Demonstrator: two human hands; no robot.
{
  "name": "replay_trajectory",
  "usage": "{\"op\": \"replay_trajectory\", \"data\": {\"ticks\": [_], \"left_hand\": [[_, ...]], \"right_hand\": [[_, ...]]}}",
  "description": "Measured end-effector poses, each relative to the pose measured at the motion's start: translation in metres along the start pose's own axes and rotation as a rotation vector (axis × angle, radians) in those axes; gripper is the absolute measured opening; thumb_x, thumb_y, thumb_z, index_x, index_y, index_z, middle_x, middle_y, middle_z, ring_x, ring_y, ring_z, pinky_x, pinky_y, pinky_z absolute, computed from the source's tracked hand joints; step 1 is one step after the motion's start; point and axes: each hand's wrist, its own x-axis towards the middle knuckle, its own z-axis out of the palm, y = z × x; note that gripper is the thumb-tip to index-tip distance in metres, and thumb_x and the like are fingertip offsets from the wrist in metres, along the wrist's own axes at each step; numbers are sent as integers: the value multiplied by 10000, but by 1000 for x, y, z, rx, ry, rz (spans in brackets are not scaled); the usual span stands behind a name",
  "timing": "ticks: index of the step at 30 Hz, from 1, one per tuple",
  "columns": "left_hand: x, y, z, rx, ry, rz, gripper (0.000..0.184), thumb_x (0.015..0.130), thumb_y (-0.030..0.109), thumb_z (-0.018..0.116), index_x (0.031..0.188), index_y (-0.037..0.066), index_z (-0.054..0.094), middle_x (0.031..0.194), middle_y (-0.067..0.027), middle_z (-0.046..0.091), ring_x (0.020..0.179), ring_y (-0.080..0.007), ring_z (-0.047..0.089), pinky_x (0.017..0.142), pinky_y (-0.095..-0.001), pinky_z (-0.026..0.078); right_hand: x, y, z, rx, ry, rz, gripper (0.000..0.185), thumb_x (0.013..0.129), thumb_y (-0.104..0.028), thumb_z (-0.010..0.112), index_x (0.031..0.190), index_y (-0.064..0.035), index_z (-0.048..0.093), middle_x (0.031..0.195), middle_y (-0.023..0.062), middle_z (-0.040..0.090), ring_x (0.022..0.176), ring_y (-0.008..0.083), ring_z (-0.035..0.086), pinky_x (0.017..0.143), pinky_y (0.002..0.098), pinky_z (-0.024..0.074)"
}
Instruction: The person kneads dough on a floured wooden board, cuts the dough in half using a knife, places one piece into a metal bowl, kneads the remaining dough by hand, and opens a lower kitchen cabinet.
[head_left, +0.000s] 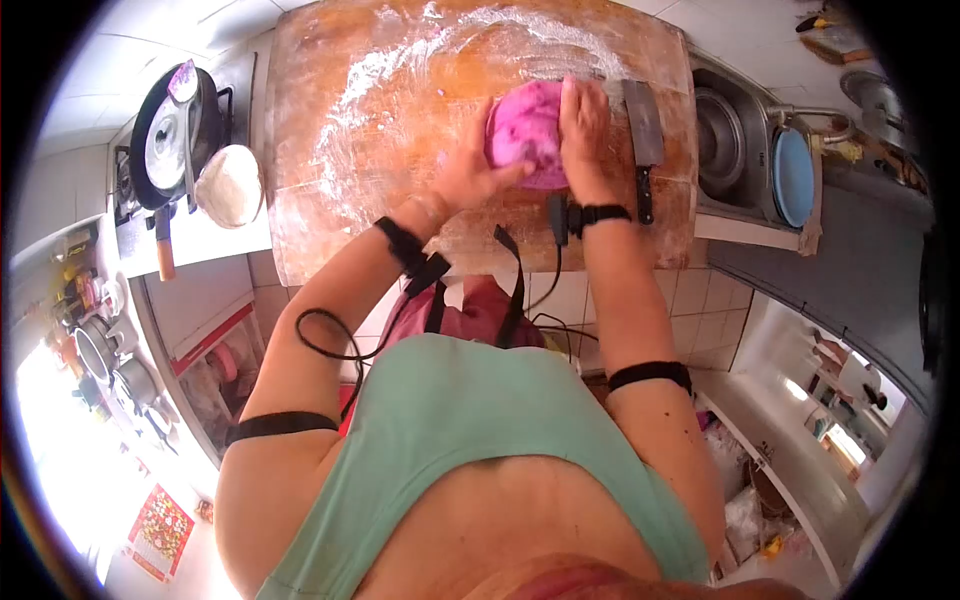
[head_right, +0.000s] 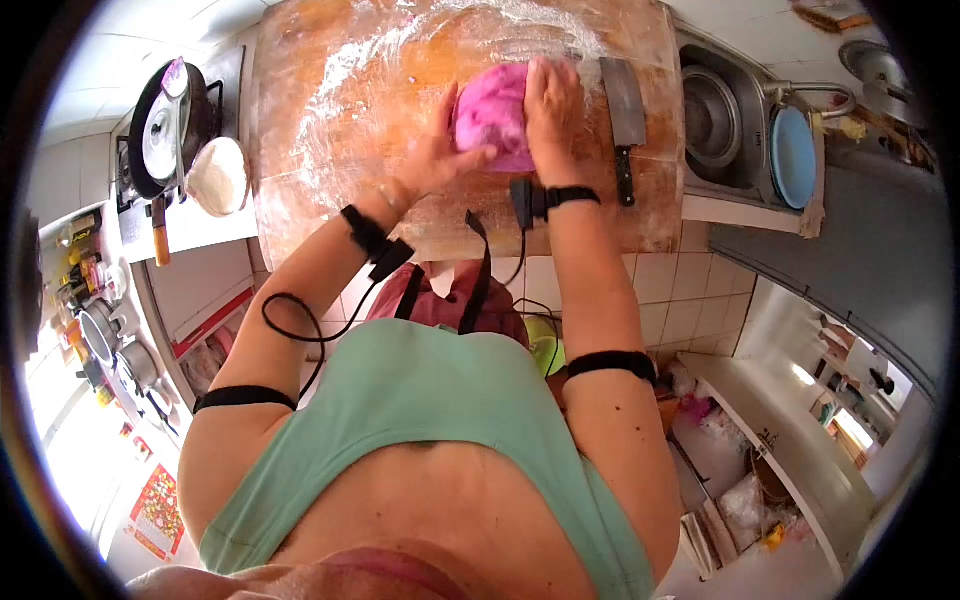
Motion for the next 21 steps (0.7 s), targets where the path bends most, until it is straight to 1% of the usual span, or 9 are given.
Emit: {"op": "replay_trajectory", "data": {"ticks": [2, 5, 9, 11, 15, 17, 18, 19, 21], "left_hand": [[21, 14, 11, -79, 107, -184, 1023, 850, 200, 880, 1646, 12, 266, 1463, -236, 572, 1389, -313, 545, 1148, -390, 476], [45, 27, 8, -47, 49, -139, 944, 816, 139, 840, 1619, 32, 354, 1431, -238, 601, 1377, -356, 566, 1149, -426, 485], [31, 70, 7, 427, -113, 294, 965, 742, 143, 828, 1603, 52, 403, 1567, -281, 465, 1445, -481, 470, 1217, -486, 424], [18, 60, 11, 465, -185, 269, 1016, 753, 151, 844, 1637, 57, 351, 1650, -279, 356, 1512, -487, 381, 1251, -513, 376], [1, 52, 12, 207, -81, -3, 1117, 838, 289, 879, 1684, 31, 196, 1693, -281, 283, 1567, -465, 296, 1288, -504, 298], [-16, 32, 27, -519, 214, -383, 1024, 963, 310, 813, 1700, 55, 149, 1744, -215, 233, 1615, -396, 217, 1284, -468, 282], [-19, 35, 24, -644, 154, -446, 916, 1059, 465, 656, 1712, 96, 131, 1742, -146, 271, 1607, -354, 235, 1288, -520, 246], [-19, 55, 23, -646, 149, -443, 916, 1059, 465, 656, 1712, 96, 131, 1742, -146, 271, 1607, -354, 235, 1288, -520, 246], [-19, 103, 18, -1170, 140, -755, 900, 1048, 692, 491, 1704, 140, 217, 1702, -116, 360, 1568, -339, 308, 1284, -594, 206]], "right_hand": [[18, -7, -4, 12, 44, -44, 432, 1094, -484, 511, 1292, -167, 728, 1347, 152, 671, 1252, 380, 618, 1068, 515, 478], [21, -34, -26, 850, -291, 657, 538, 1096, -537, 483, 1329, -101, 696, 1403, 168, 648, 1286, 353, 607, 1100, 494, 464], [-60, -43, -22, 313, 212, 232, 547, 1074, -500, 546, 1338, -34, 660, 1291, 229, 670, 1217, 386, 621, 1062, 512, 471], [-60, -31, -31, 120, 129, 70, 549, 1078, -510, 527, 1323, -41, 671, 1286, 239, 662, 1224, 417, 599, 1078, 523, 457], [-5, 5, -28, -75, -38, 97, 642, 1095, -582, 447, 1333, -28, 667, 1299, 241, 657, 1249, 448, 575, 1101, 533, 436], [13, 1, -36, 181, -55, 230, 755, 1094, -664, 358, 1303, -10, 671, 1288, 233, 669, 1258, 468, 561, 1090, 533, 434], [15, -17, -56, 250, -170, 303, 823, 1090, -703, 308, 1245, 17, 676, 1272, 241, 679, 1246, 462, 580, 1040, 543, 454], [10, -22, -58, 248, -164, 303, 823, 1090, -703, 308, 1245, 17, 676, 1272, 241, 679, 1246, 462, 580, 1040, 543, 454], [-3, -30, -54, 310, -189, 367, 710, 1096, -633, 375, 1127, 8, 677, 1204, 212, 691, 1184, 389, 627, 984, 528, 484]]}}
